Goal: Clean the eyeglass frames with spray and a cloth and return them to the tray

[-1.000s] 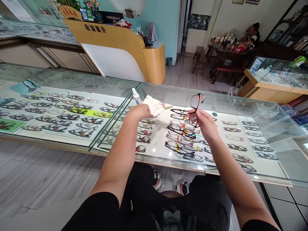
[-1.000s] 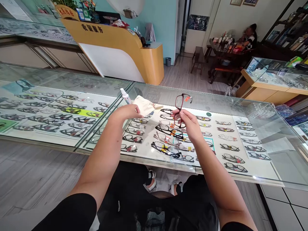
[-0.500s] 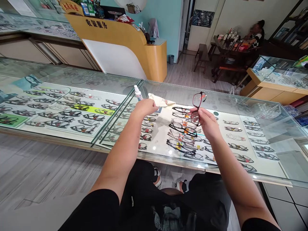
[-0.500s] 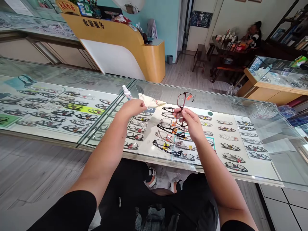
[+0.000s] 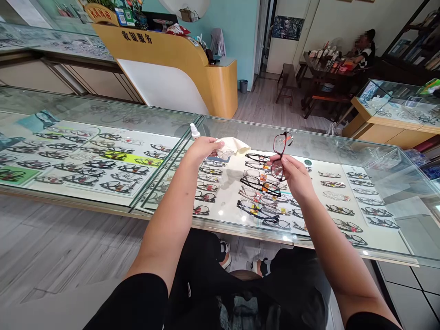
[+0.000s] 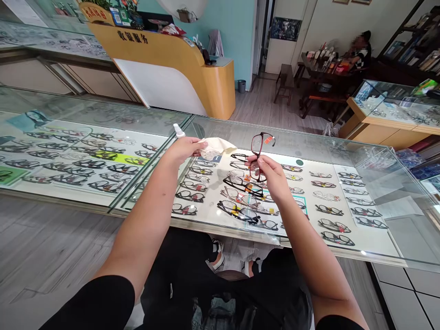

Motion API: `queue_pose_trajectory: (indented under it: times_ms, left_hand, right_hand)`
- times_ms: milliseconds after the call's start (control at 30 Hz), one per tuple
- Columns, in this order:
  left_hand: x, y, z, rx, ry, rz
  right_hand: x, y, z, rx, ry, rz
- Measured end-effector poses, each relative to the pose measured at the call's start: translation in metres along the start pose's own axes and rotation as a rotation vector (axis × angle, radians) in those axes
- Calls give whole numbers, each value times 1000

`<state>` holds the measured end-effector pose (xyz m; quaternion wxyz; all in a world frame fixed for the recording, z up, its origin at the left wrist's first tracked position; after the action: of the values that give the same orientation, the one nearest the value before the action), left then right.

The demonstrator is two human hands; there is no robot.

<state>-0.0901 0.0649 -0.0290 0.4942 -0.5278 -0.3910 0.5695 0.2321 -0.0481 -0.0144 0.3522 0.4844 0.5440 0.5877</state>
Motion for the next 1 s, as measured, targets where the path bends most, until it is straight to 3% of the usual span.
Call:
queue_pose_trajectory:
  times_ms: [167,300,500,600,767,1000]
  left_hand:
    - [-4,-11,-4,-273,-5,-137]
    - [-17,-24,-22,-387,75,-311]
    - [-56,-38,-72,-248,256,-363]
    - [-72,-44,-89,-163,321,-399]
    - [-80,-48,-92,-168,295,-465]
    - [-86,-46,-99,-137,277,-486]
  right_hand:
    - [0,0,-1,16,4,1]
    - [0,2,-6,35,21,4]
    - [-3,9,-15,-22,67,6]
    - [-4,11,-17,-36,86,-6]
    - [-5,12,-19,-59,99,-40]
    - [-14,22,-23,78,41,158]
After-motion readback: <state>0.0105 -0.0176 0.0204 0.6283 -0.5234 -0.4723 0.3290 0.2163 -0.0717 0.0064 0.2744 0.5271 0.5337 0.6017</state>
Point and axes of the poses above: each hand's wrist, its own x-axis towards the middle knuckle, its own z-axis out of the back of the hand, y = z × x, the point moved 2 cm from there along x, towards the middle knuckle, and after that the axes turned 8 degrees about y, right-handed, at the moved point
